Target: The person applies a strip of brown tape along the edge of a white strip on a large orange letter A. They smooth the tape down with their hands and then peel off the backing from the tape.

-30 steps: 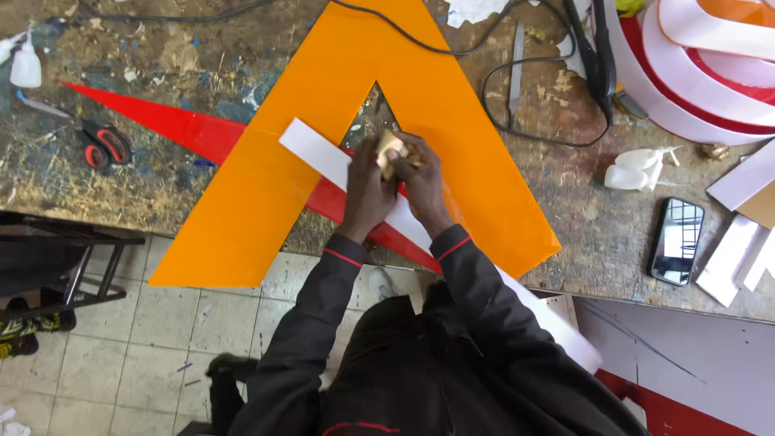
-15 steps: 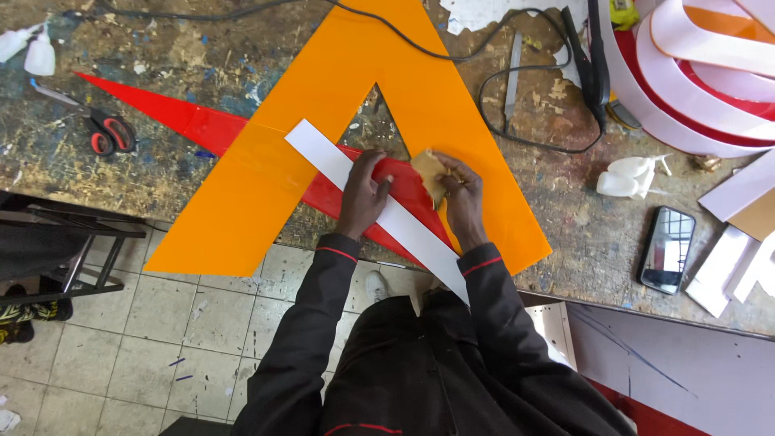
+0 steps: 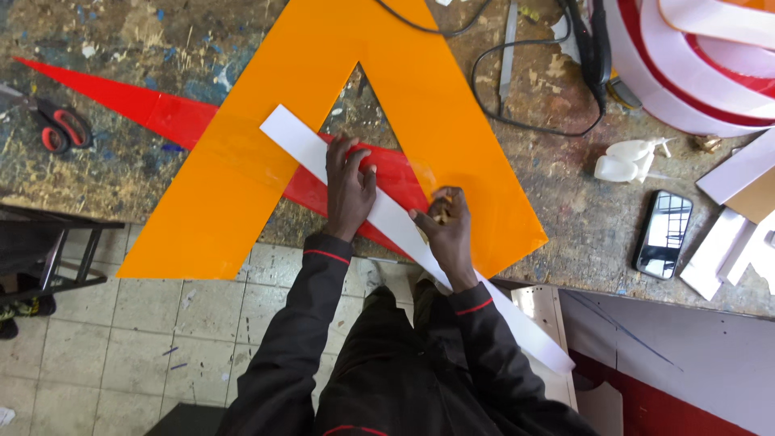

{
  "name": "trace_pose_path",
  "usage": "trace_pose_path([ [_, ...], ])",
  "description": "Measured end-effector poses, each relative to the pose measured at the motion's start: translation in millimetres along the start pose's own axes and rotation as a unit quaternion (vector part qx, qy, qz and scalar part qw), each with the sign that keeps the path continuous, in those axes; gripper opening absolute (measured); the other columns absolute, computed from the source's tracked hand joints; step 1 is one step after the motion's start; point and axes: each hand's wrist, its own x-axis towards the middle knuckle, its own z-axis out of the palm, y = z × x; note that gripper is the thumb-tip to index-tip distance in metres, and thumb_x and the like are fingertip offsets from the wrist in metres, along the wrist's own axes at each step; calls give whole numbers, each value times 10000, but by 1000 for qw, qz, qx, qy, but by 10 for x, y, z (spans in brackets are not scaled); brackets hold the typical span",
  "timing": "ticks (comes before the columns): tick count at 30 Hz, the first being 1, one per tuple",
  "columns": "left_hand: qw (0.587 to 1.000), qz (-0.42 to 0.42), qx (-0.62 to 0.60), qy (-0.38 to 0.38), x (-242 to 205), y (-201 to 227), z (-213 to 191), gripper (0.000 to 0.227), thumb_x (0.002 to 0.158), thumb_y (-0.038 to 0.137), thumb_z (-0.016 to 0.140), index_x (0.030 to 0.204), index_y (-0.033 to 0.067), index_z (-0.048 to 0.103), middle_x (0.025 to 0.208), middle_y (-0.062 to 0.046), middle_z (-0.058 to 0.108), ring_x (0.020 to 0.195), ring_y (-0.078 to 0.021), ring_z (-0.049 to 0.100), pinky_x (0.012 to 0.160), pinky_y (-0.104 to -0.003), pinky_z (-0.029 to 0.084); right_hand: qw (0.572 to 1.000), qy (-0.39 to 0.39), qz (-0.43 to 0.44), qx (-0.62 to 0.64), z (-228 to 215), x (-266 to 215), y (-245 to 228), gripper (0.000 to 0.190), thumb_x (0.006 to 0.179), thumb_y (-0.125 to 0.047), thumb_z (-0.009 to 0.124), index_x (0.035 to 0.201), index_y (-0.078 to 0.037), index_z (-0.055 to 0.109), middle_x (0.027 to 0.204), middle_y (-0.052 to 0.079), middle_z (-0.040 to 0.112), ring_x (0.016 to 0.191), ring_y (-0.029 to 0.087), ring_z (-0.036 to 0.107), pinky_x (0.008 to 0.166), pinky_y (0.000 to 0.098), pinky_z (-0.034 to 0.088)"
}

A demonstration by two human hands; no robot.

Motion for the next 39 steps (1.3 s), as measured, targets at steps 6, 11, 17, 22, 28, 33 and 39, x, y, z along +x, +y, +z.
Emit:
trace_pose_path([
  [6,995,59,-27,75,87,130,-91,295,938,-24,717,1205,97,747,1499,-117,614,1591,-462,466,1327,-665,366,990,-143,3,-16,257,5,-271,502,1008,-28,859,1462,-4,648,1252,230,779,851,241,833,768,358,650],
  [11,976,103,-112,153,85,335,-224,455,794,-101,624,1178,112,743,1425,-90,714,1522,-454,579,1331,-636,397,991,-130,-36,-12,252,-85,-590,393,1081,-35,739,1463,16,663,732,149,748,506,169,693,518,255,527],
  [17,969,129,-135,164,78,542,-326,554,805,-153,577,1292,81,699,1514,-138,655,1558,-499,531,1322,-682,406,915,-266,-18,-304,289,-26,-358,586,892,-386,975,1358,-64,827,1127,219,829,1046,462,815,880,531,640],
  [22,965,96,-140,201,-55,786,-336,627,924,-95,621,1515,115,623,1696,-161,477,1672,-452,351,1388,-663,282,911,-248,-80,-320,171,-88,-245,288,933,-299,894,1159,-129,844,973,98,832,902,409,823,756,525,630],
  [28,925,-26,-209,317,119,1020,-595,1019,1136,227,883,1873,245,180,1930,-138,59,1814,-408,99,1452,-637,213,902,-172,-233,-319,191,-477,-191,168,924,-232,854,1082,-178,851,920,54,761,778,425,786,619,541,626],
  [33,918,-54,-231,318,147,1126,-959,970,1146,146,889,1846,167,217,1896,-232,144,1767,-539,52,1423,-729,197,899,-111,-313,-286,257,-808,-553,82,937,-192,847,1016,-208,860,835,-4,688,679,358,757,538,443,601],
  [39,884,46,-291,363,300,1230,-1647,684,1258,279,812,1791,181,396,1878,-171,350,1721,-549,453,1426,-638,492,873,-173,-394,-229,428,-870,-1290,54,1065,-68,783,1115,-84,769,930,30,640,586,199,548,468,347,406],
])
